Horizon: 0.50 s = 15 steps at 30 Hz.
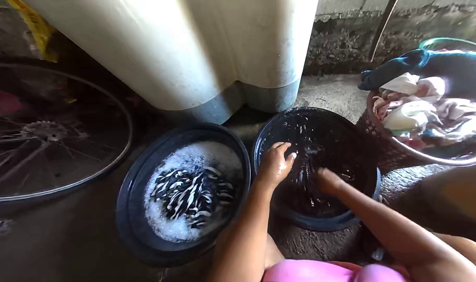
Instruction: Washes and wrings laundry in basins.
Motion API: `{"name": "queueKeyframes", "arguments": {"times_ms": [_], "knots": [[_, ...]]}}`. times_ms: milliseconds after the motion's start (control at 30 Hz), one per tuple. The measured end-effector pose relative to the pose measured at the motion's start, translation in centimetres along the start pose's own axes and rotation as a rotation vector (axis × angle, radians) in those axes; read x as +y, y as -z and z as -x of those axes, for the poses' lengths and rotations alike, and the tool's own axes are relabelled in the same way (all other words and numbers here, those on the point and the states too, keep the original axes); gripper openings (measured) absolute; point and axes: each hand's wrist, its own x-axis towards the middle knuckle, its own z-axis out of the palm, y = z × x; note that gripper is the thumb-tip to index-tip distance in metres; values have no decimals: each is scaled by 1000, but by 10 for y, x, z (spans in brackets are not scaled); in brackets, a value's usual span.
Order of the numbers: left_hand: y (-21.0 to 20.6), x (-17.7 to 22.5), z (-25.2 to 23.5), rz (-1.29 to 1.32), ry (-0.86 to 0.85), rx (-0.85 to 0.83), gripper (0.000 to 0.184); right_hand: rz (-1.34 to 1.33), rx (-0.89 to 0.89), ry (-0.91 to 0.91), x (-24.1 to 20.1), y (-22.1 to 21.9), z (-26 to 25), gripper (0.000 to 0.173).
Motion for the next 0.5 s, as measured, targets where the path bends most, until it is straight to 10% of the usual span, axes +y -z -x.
{"name": "queueKeyframes", "arguments": {"times_ms": [200, 300, 500], "knots": [[-5, 4, -4, -60, 0, -120, 47, 244, -181, 18, 31, -69, 2, 70], [-10, 4, -6, -124, -12, -248, 49, 233, -137, 10, 35, -69, 1, 36], [-17, 9, -8, -202, -38, -435, 56, -87, -11, 64, 0, -22, 13, 34]]}}
